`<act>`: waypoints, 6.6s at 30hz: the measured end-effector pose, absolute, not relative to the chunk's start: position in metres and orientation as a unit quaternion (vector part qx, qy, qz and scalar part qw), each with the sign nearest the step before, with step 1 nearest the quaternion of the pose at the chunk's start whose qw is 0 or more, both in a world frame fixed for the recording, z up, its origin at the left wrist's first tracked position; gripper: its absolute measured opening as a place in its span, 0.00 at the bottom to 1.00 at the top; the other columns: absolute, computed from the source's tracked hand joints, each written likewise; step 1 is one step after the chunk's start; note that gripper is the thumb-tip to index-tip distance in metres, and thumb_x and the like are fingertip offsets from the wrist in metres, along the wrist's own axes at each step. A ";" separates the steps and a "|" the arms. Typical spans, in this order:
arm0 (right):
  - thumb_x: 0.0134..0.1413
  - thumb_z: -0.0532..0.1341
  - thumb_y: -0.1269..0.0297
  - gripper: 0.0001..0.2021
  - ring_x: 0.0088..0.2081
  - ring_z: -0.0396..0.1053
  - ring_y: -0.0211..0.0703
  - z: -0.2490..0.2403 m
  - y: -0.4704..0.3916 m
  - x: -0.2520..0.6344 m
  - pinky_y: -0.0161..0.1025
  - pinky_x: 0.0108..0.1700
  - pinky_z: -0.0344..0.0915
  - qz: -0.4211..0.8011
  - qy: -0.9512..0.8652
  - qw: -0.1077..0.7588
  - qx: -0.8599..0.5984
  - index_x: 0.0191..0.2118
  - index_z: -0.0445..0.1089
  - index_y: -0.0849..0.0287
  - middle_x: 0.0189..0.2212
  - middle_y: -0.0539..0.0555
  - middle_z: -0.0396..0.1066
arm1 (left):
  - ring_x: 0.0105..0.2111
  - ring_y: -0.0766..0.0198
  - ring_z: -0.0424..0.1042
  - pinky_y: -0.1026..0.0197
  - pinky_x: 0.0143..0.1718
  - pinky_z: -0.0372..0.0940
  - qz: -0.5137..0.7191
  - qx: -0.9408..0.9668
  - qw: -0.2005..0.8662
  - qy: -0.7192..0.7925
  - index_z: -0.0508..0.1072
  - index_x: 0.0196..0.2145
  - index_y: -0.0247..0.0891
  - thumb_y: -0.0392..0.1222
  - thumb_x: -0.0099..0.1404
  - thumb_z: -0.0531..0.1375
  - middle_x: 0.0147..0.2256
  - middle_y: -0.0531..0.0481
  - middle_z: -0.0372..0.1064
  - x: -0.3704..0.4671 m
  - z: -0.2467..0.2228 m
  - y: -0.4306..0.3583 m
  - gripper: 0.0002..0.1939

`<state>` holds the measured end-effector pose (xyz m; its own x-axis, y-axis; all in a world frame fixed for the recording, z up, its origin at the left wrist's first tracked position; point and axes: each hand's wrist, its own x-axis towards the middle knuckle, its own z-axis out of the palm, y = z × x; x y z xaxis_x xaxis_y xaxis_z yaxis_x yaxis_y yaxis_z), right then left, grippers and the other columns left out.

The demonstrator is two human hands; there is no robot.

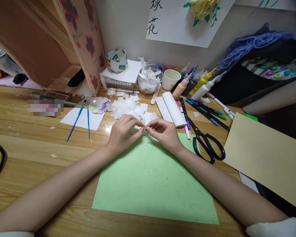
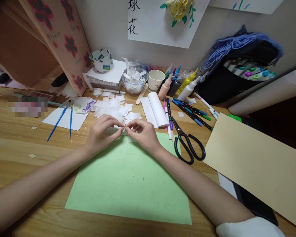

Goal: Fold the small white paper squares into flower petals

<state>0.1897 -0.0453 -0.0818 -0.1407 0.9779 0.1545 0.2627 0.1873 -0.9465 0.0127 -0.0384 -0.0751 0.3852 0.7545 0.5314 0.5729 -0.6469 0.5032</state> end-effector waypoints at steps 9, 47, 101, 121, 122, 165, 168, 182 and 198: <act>0.48 0.63 0.62 0.06 0.27 0.66 0.37 -0.084 -0.045 0.190 0.35 0.28 0.62 0.429 -0.642 0.419 -0.478 0.29 0.72 0.60 0.27 0.52 0.72 | 0.34 0.64 0.67 0.61 0.35 0.62 0.370 0.828 0.120 0.404 0.71 0.31 0.38 0.39 0.60 0.59 0.31 0.50 0.70 0.013 -0.075 -0.039 0.03; 0.51 0.61 0.66 0.04 0.29 0.63 0.37 -0.085 -0.044 0.191 0.35 0.32 0.60 0.446 -0.620 0.454 -0.459 0.29 0.66 0.59 0.28 0.50 0.66 | 0.26 0.67 0.61 0.63 0.28 0.55 0.298 0.808 0.239 0.449 0.62 0.24 0.37 0.45 0.67 0.50 0.24 0.53 0.61 0.011 -0.073 -0.034 0.15; 0.52 0.61 0.67 0.05 0.31 0.68 0.39 -0.079 -0.048 0.190 0.37 0.30 0.63 0.348 -0.680 0.470 -0.442 0.35 0.75 0.56 0.31 0.52 0.74 | 0.26 0.69 0.64 0.65 0.28 0.58 0.414 0.794 0.170 0.411 0.71 0.30 0.37 0.37 0.61 0.58 0.26 0.53 0.68 0.012 -0.075 -0.038 0.03; 0.51 0.63 0.65 0.05 0.32 0.69 0.41 -0.081 -0.047 0.191 0.38 0.32 0.64 0.384 -0.661 0.463 -0.448 0.33 0.75 0.57 0.31 0.53 0.75 | 0.24 0.70 0.64 0.66 0.26 0.59 0.423 0.796 0.165 0.400 0.73 0.31 0.38 0.38 0.60 0.60 0.24 0.53 0.68 0.013 -0.075 -0.038 0.03; 0.51 0.63 0.65 0.05 0.32 0.69 0.40 -0.082 -0.047 0.191 0.38 0.31 0.64 0.382 -0.662 0.463 -0.448 0.33 0.75 0.57 0.30 0.53 0.74 | 0.24 0.70 0.64 0.66 0.26 0.59 0.423 0.797 0.163 0.400 0.73 0.31 0.38 0.38 0.59 0.60 0.24 0.53 0.68 0.013 -0.075 -0.038 0.03; 0.50 0.62 0.65 0.04 0.30 0.68 0.40 -0.084 -0.045 0.190 0.37 0.32 0.64 0.411 -0.662 0.440 -0.446 0.31 0.73 0.58 0.28 0.52 0.74 | 0.22 0.70 0.61 0.65 0.24 0.56 0.423 0.808 0.128 0.390 0.71 0.25 0.37 0.36 0.57 0.61 0.21 0.54 0.67 0.014 -0.076 -0.039 0.04; 0.50 0.62 0.65 0.04 0.30 0.67 0.39 -0.085 -0.045 0.191 0.37 0.31 0.63 0.416 -0.661 0.431 -0.451 0.31 0.73 0.59 0.28 0.52 0.73 | 0.22 0.70 0.61 0.65 0.25 0.57 0.425 0.810 0.128 0.384 0.71 0.26 0.36 0.36 0.57 0.61 0.21 0.54 0.67 0.013 -0.077 -0.039 0.03; 0.50 0.62 0.66 0.03 0.29 0.66 0.37 -0.082 -0.045 0.190 0.36 0.30 0.61 0.417 -0.658 0.427 -0.459 0.31 0.72 0.60 0.28 0.52 0.72 | 0.22 0.70 0.62 0.66 0.26 0.57 0.426 0.809 0.134 0.383 0.72 0.29 0.37 0.36 0.56 0.61 0.24 0.54 0.69 0.014 -0.076 -0.039 0.01; 0.50 0.62 0.67 0.03 0.30 0.66 0.38 -0.082 -0.045 0.190 0.36 0.31 0.61 0.420 -0.656 0.435 -0.452 0.30 0.72 0.59 0.28 0.52 0.72 | 0.23 0.70 0.63 0.66 0.26 0.58 0.421 0.808 0.132 0.390 0.71 0.28 0.37 0.36 0.57 0.60 0.24 0.54 0.69 0.014 -0.075 -0.040 0.01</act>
<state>0.1902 -0.0451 -0.0819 -0.2133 0.9583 0.1903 0.2277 0.2381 -0.9442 0.0139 -0.0395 -0.0752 0.3416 0.7419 0.5770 0.5201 -0.6606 0.5414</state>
